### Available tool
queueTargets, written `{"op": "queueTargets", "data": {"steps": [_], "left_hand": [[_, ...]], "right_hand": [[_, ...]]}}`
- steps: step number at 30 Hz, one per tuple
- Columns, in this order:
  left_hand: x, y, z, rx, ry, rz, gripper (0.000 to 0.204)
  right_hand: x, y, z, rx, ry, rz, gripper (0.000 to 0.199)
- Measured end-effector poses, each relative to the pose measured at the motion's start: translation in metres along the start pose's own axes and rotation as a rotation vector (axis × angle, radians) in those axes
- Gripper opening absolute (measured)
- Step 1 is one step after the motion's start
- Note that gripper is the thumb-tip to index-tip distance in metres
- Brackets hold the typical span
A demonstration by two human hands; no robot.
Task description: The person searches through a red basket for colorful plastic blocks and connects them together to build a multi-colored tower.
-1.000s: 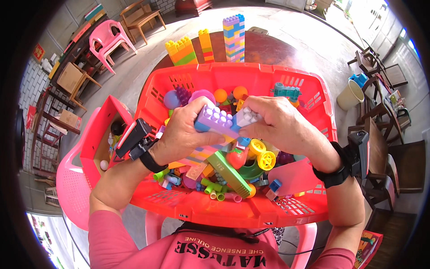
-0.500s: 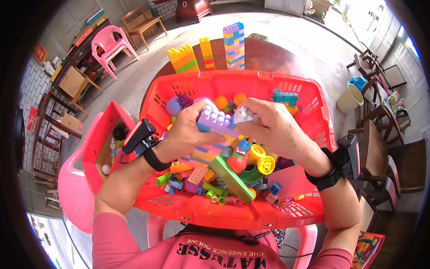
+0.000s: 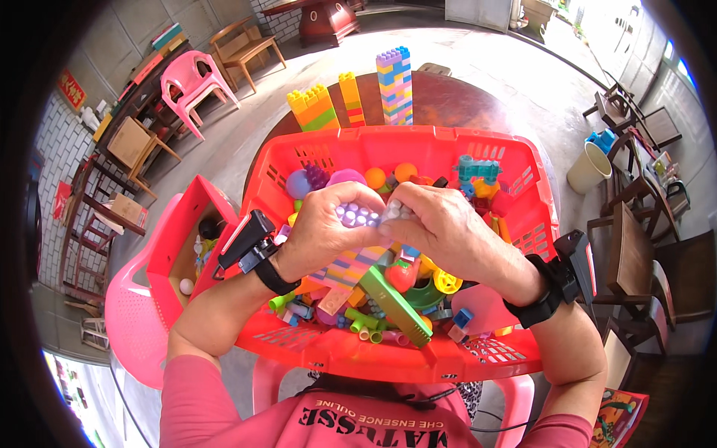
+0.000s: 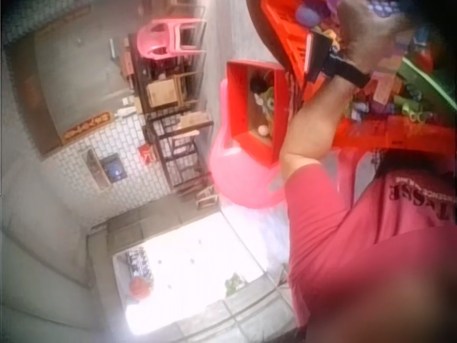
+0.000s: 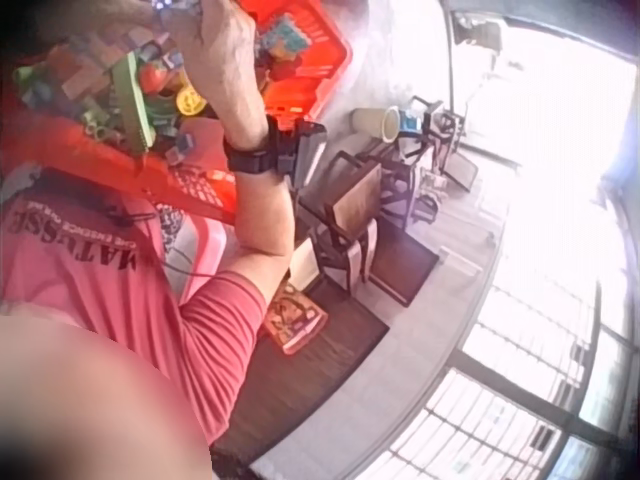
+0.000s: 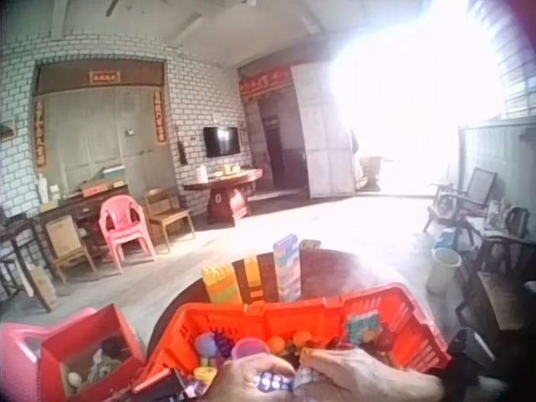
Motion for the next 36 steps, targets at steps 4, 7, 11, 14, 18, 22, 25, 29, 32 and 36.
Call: {"op": "queueTargets", "data": {"steps": [4, 7, 11, 14, 18, 22, 25, 29, 32, 36], "left_hand": [[0.009, 0.001, 0.001, 0.012, -0.107, -0.091, 0.028], [0.01, 0.002, 0.002, 0.036, -0.128, -0.092, 0.03], [0.012, 0.0, 0.002, 0.01, -0.145, -0.119, 0.028], [0.015, -0.003, 0.004, -0.008, -0.172, -0.13, 0.028], [0.008, -0.004, 0.003, -0.067, -0.146, -0.089, 0.026], [-0.022, -0.01, -0.003, -0.327, 0.08, 0.013, 0.042], [-0.039, -0.02, 0.0, -0.528, 0.186, 0.073, 0.06], [-0.049, -0.023, 0.004, -0.548, 0.321, 0.259, 0.068], [-0.053, -0.019, 0.006, -0.523, 0.405, 0.274, 0.075], [-0.048, -0.024, 0.006, -0.563, 0.377, 0.357, 0.076]], "right_hand": [[-0.008, 0.002, 0.001, 0.021, 0.086, 0.05, 0.019], [-0.007, 0.002, 0.001, -0.013, 0.052, 0.027, 0.018], [-0.007, 0.002, 0.001, -0.062, 0.016, 0.032, 0.019], [0.01, 0.0, 0.004, -0.168, -0.238, -0.246, 0.023], [0.022, -0.001, 0.008, -0.248, -0.393, -0.565, 0.03], [0.024, 0.01, 0.002, -0.072, -0.304, -0.454, 0.031], [0.027, 0.011, 0.002, -0.016, -0.307, -0.411, 0.023], [0.033, -0.003, 0.0, -0.027, -0.268, -0.4, 0.02], [0.042, -0.011, -0.003, -0.016, -0.262, -0.353, 0.022], [0.049, -0.024, -0.006, -0.105, -0.283, -0.202, 0.015]]}}
Point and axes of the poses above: each hand's wrist, its own z-axis away from the middle knuckle, its own y-axis out of the back of the hand, x = y × z, the point moved 7 cm from there along -z, towards the middle knuckle, and after that the axes turned 4 degrees about -x, right-handed, at the moved point
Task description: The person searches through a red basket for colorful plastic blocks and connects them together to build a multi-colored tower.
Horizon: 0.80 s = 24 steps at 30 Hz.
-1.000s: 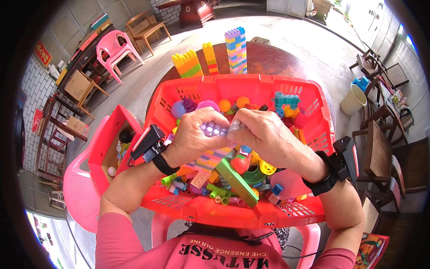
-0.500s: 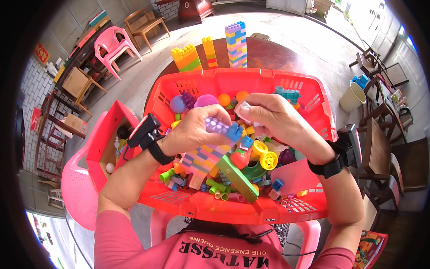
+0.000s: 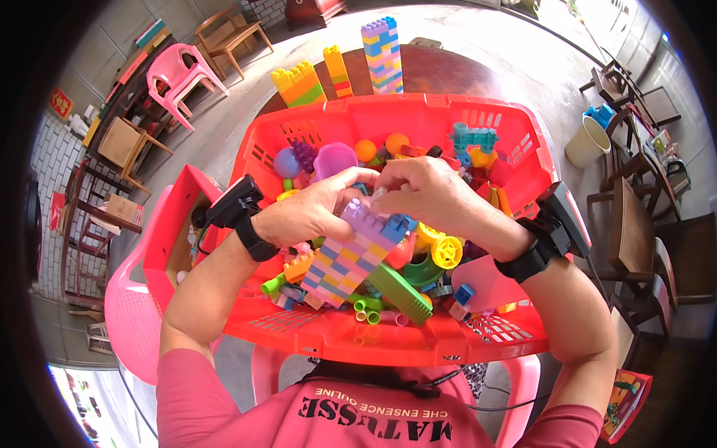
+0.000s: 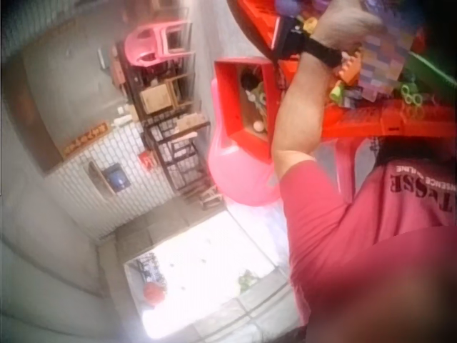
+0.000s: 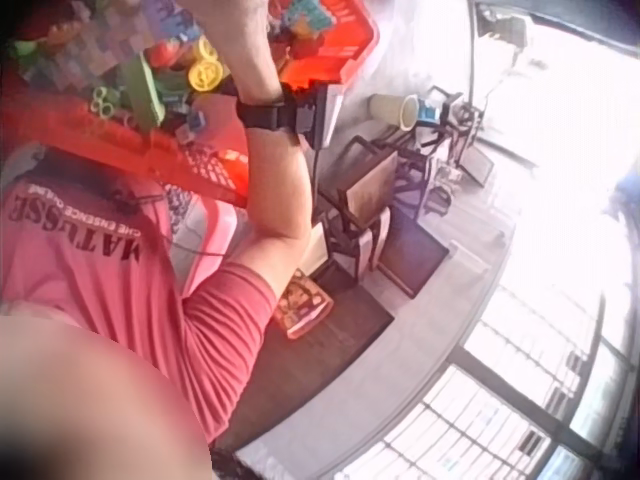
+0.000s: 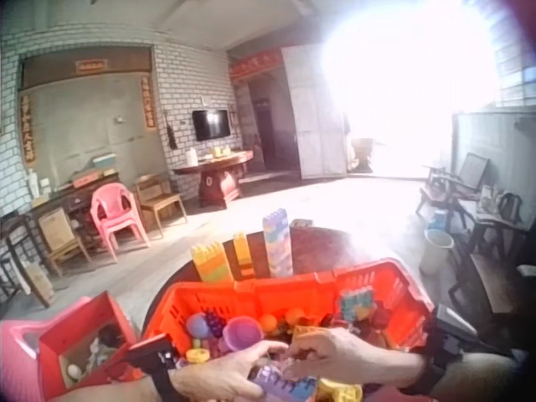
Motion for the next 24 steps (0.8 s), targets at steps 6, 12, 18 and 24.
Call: {"op": "queueTargets", "data": {"steps": [6, 12, 18, 24], "left_hand": [[-0.004, -0.001, 0.0, -0.066, 0.015, 0.051, 0.073], [-0.019, 0.001, 0.001, -0.097, 0.121, -0.101, 0.06], [-0.023, -0.003, 0.001, -0.123, 0.161, -0.137, 0.056], [-0.009, -0.011, 0.001, -0.088, 0.119, -0.031, 0.055]], "right_hand": [[0.003, -0.004, -0.001, -0.042, -0.084, 0.057, 0.023], [0.004, -0.004, -0.001, -0.074, -0.112, 0.076, 0.023], [0.0, 0.001, 0.001, -0.096, -0.022, 0.078, 0.022], [0.013, 0.018, 0.003, -0.011, -0.143, -0.602, 0.025]]}}
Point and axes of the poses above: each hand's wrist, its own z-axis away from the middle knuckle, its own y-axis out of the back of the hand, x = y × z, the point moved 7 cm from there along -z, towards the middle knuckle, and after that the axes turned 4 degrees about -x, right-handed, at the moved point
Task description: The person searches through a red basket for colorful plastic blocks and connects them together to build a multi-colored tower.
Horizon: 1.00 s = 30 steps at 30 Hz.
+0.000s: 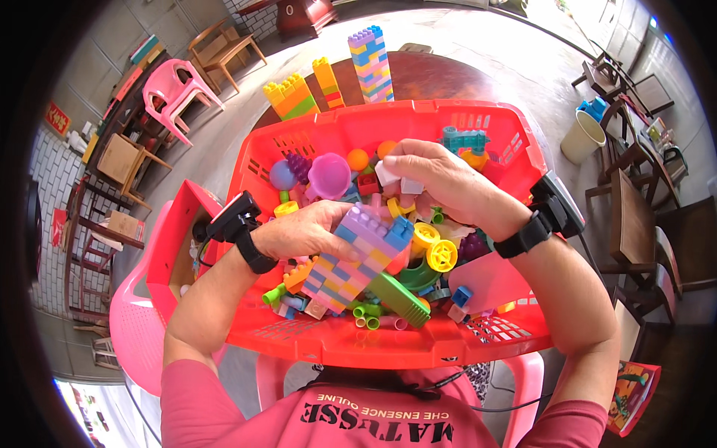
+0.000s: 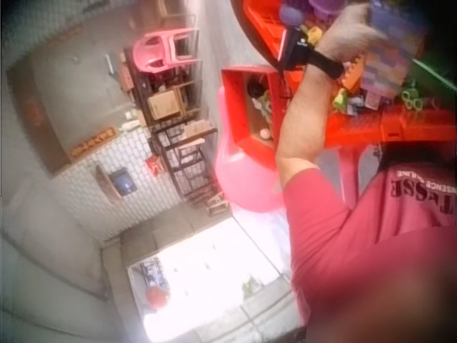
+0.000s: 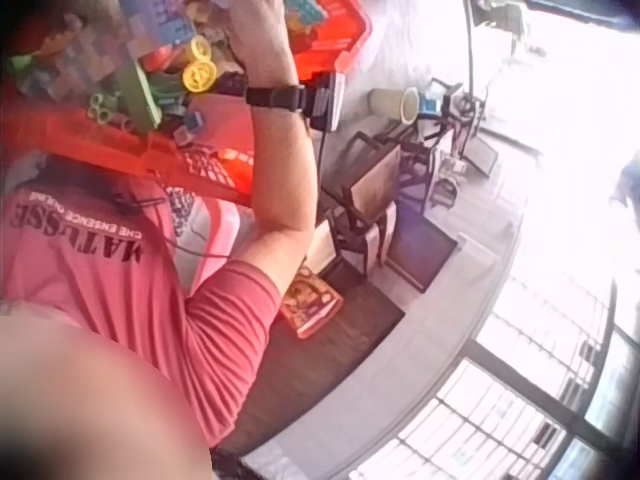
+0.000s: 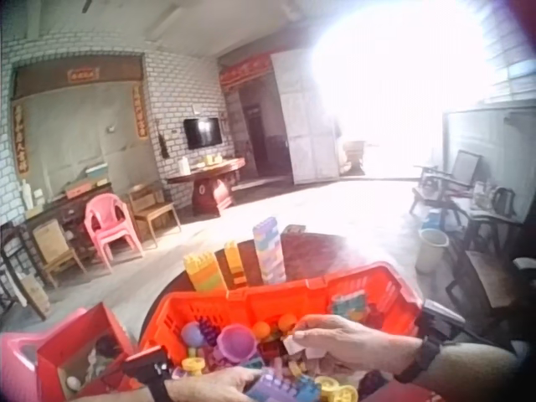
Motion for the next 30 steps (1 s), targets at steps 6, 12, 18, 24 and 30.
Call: {"op": "queueTargets", "data": {"steps": [6, 12, 18, 24, 30], "left_hand": [[0.018, -0.005, 0.004, 0.033, -0.189, 0.07, 0.047], [0.028, 0.003, 0.003, 0.171, -0.386, -0.316, 0.053], [0.024, -0.004, -0.001, 0.078, -0.427, -0.232, 0.052], [0.023, -0.005, -0.001, 0.058, -0.355, 0.078, 0.051], [0.022, -0.005, 0.003, 0.13, -0.281, 0.165, 0.046]], "right_hand": [[0.004, -0.007, -0.003, -0.056, 0.008, 0.285, 0.021], [0.003, -0.008, -0.006, -0.014, 0.068, 0.412, 0.016], [0.008, -0.014, -0.003, -0.059, -0.02, 0.296, 0.021], [0.011, -0.016, -0.001, -0.157, 0.022, 0.156, 0.036], [0.012, 0.004, -0.005, -0.096, 0.017, -0.099, 0.03]]}}
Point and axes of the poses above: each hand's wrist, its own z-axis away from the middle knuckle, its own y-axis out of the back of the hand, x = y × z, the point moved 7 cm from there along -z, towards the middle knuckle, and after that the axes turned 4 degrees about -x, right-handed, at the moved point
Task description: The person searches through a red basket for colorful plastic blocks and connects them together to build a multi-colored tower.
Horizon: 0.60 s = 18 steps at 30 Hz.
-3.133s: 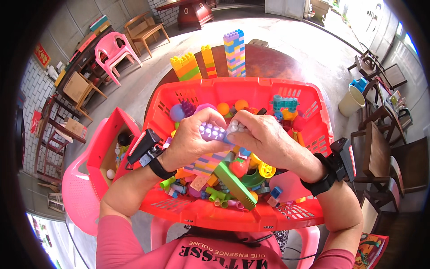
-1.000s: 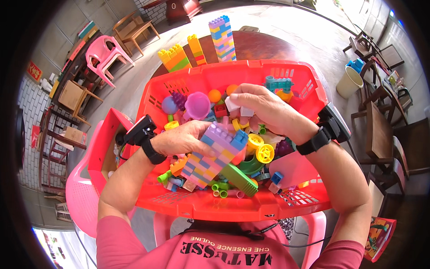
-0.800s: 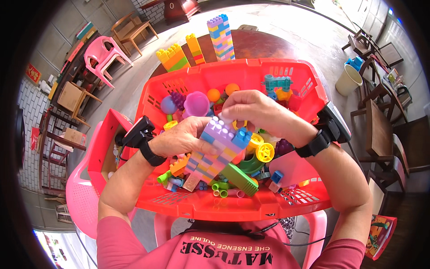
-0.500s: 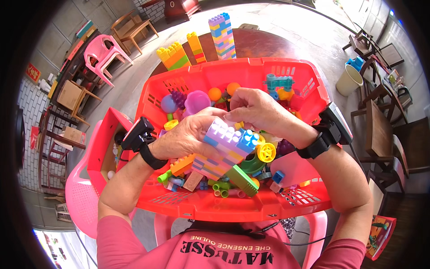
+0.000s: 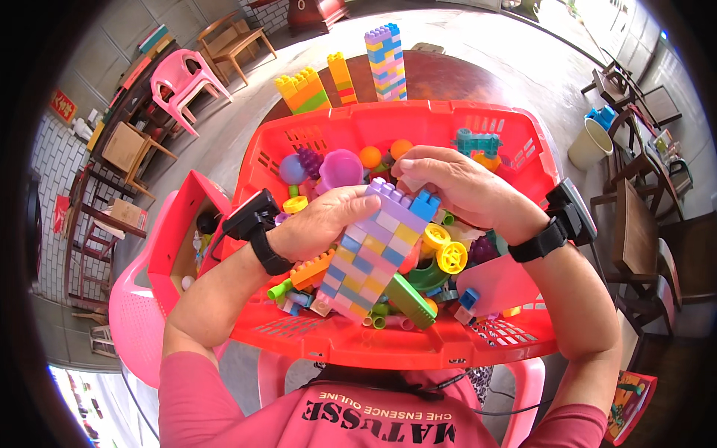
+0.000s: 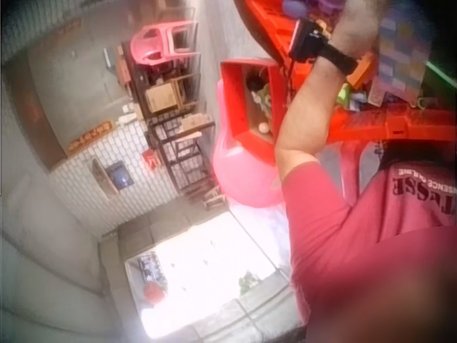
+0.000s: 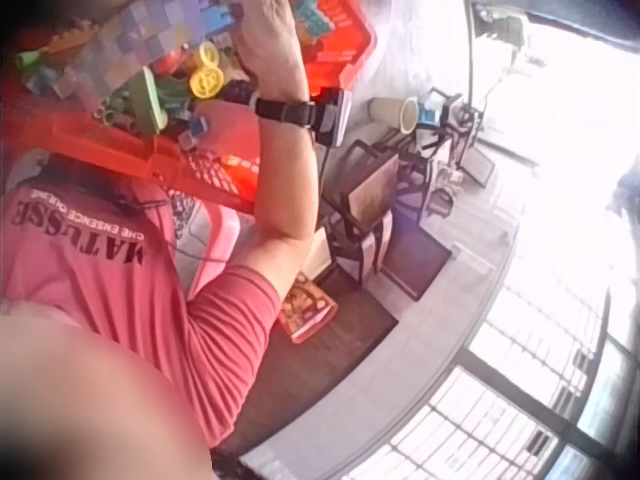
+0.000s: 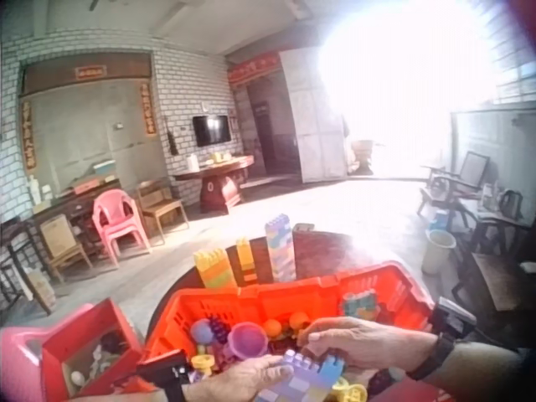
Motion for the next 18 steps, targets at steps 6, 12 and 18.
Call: {"op": "queueTargets", "data": {"steps": [6, 12, 18], "left_hand": [[-0.003, 0.001, 0.0, -0.023, 0.023, 0.021, 0.052], [-0.005, 0.01, -0.003, 0.114, -0.013, -0.025, 0.046], [0.002, 0.016, -0.005, 0.173, -0.162, -0.253, 0.047]], "right_hand": [[-0.019, 0.0, 0.006, 0.053, 0.064, 0.116, 0.023], [-0.043, 0.003, 0.017, 0.123, 0.144, 0.357, 0.02], [-0.04, -0.002, 0.015, 0.075, 0.167, 0.375, 0.024]]}}
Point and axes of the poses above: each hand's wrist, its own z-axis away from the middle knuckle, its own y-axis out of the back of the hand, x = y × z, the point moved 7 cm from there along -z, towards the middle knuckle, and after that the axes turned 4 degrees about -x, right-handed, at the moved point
